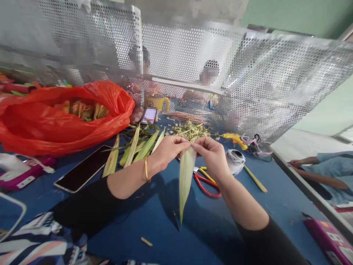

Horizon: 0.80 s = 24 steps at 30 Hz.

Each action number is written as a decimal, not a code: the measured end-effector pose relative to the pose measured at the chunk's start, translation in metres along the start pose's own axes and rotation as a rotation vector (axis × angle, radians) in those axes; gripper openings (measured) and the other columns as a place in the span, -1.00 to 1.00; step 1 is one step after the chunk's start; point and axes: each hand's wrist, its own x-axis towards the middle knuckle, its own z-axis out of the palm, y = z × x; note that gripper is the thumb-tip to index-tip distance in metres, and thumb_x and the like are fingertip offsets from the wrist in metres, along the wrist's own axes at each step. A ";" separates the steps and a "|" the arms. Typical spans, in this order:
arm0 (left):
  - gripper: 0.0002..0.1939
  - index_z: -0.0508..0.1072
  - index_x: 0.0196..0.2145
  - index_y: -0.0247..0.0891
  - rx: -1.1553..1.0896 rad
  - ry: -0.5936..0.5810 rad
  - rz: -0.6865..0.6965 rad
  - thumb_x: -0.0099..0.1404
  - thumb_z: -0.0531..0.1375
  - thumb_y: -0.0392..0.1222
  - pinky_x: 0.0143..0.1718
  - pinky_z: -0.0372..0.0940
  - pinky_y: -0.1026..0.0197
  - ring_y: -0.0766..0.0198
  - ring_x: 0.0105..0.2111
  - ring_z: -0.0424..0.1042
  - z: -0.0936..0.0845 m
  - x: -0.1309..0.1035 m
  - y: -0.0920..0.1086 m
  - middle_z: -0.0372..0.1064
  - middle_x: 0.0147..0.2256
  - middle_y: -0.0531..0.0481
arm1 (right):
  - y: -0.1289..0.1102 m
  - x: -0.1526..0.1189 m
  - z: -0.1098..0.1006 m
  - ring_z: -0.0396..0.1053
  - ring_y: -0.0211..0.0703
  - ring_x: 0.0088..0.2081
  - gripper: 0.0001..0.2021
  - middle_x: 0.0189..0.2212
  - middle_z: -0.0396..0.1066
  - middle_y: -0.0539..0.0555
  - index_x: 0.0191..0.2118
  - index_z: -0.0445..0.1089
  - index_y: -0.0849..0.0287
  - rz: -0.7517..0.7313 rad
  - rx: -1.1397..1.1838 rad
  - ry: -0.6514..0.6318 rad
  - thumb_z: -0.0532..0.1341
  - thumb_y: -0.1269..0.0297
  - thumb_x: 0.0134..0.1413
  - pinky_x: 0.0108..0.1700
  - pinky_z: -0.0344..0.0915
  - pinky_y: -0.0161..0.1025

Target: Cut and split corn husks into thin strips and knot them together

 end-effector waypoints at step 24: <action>-0.87 0.47 -0.54 -0.30 -0.081 0.028 0.006 0.17 0.22 -0.33 -0.52 0.27 0.30 0.36 -0.59 0.35 -0.005 0.008 -0.006 0.38 -0.58 0.05 | 0.009 -0.003 0.009 0.21 -0.31 -0.53 -0.73 -0.63 0.30 -0.07 -0.55 0.34 0.15 0.104 0.140 0.066 0.37 0.10 -0.26 -0.43 0.24 -0.30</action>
